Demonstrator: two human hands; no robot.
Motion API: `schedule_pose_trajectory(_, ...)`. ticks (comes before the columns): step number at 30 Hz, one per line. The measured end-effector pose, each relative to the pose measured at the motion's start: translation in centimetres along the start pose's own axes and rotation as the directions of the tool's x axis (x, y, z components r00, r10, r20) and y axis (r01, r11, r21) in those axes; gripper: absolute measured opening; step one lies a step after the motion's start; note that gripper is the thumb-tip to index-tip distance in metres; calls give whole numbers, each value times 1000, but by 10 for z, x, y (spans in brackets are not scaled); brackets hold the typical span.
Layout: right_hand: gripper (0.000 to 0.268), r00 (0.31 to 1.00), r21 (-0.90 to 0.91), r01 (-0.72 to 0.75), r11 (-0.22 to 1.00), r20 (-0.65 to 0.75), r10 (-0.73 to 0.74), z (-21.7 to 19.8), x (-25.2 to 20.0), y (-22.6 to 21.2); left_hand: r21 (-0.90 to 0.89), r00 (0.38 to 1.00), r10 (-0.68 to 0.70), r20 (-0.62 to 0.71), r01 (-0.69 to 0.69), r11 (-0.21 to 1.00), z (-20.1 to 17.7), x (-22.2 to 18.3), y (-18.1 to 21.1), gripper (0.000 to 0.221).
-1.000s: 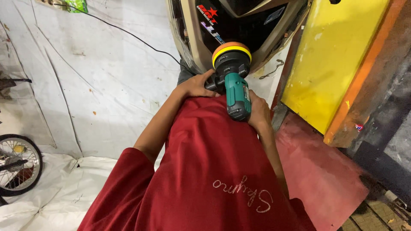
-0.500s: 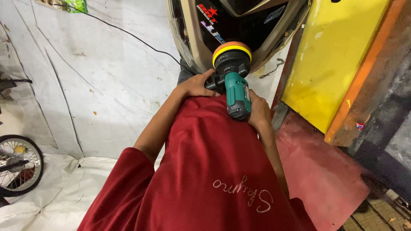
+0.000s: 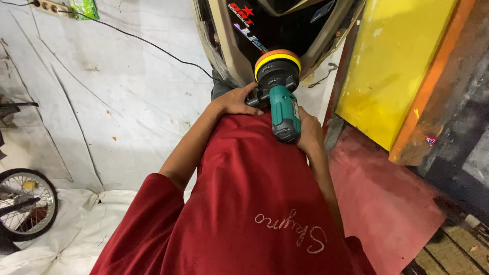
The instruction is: The person uses a handheld electric polisher with a yellow pad to polish the front fairing of a motorcycle. They move the tool in circular motions across the surface of the vehicle's bodywork.
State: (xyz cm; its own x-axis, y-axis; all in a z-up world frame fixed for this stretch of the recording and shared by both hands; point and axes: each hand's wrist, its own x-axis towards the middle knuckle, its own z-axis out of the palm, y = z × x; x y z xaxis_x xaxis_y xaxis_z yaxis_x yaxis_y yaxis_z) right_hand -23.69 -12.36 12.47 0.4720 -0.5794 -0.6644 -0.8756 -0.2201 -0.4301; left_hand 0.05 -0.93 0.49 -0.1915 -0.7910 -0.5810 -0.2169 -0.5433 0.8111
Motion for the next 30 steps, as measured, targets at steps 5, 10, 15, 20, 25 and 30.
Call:
schedule_pose_trajectory(5,60,1000,47,16,999,-13,-15,4,-5,4,28,1000,-6,14,6,1000,2,3,-3,116)
schedule_pose_trajectory(10,58,999,110,23,994,-47,-18,7,-11,3,52,998,-25,53,22,998,-2,2,5,113)
schedule_pose_trajectory(15,57,997,95,41,995,-71,-34,12,-12,7,106,999,3,41,-8,994,0,7,-3,106)
schedule_pose_trajectory(20,58,997,106,20,994,-70,-13,8,-15,-8,100,999,16,51,-21,995,-3,5,-1,106)
schedule_pose_trajectory(25,62,999,123,-22,992,-36,27,13,-10,-5,80,999,-25,49,21,997,-7,0,2,108)
schedule_pose_trajectory(30,56,998,91,23,996,-55,-18,10,-8,-12,83,1000,10,18,-11,996,-10,-5,-1,107)
